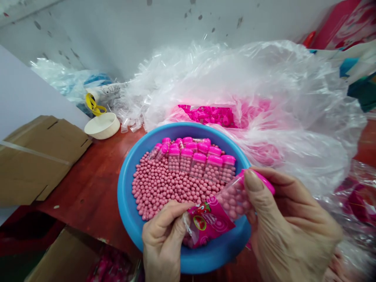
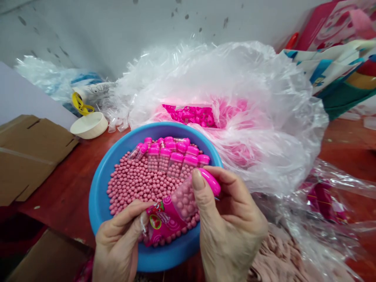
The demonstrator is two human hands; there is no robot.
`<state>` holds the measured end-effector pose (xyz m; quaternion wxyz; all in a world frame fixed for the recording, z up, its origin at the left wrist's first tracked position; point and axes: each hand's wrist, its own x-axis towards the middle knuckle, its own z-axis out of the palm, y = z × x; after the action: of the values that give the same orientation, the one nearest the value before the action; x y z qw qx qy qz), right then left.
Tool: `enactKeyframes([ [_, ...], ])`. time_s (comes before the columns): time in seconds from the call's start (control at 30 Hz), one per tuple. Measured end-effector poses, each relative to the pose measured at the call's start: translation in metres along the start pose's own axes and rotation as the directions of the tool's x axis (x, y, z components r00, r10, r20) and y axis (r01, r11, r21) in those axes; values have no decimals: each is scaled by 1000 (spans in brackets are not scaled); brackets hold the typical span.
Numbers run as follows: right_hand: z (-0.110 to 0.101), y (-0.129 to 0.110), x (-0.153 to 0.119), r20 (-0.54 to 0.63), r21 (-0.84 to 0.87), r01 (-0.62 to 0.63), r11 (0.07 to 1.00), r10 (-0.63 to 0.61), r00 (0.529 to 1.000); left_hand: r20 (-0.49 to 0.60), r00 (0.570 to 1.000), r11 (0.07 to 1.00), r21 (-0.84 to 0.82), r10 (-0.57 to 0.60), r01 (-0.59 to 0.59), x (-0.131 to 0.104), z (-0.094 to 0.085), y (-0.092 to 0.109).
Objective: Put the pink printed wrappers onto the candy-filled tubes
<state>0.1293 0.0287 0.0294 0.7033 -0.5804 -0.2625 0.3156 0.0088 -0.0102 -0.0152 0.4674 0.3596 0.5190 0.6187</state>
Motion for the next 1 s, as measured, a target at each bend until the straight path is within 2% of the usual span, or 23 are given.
enactKeyframes([
  [0.13,-2,4,0,15,7,-32,999,32,999,-46,999,999,30,-17,18,-2,1,0],
  [0.27,-9,13,2,90,46,-88,995,84,992,-106,994,998,45,-29,34,-3,-1,-1],
  [0.43,-12,21,-3,184,15,-110,994,105,977,-148,989,998,62,-9,19,-2,-2,-1],
  [0.57,-12,25,-15,198,-98,-105,990,123,972,-167,986,998,60,-15,25,-4,1,1],
  [0.7,-18,32,-25,174,-234,-49,971,92,980,-217,975,999,3,-45,47,-6,6,3],
  [0.8,-23,38,-28,252,-205,15,979,38,967,-192,980,998,-42,-55,48,-5,2,2],
  [0.9,-25,40,-30,342,-103,-12,995,47,938,-142,987,995,-79,-74,63,-2,-3,0],
  [1.0,-20,36,-33,280,-17,-126,992,126,952,-94,989,987,-126,-116,104,-1,-4,0],
])
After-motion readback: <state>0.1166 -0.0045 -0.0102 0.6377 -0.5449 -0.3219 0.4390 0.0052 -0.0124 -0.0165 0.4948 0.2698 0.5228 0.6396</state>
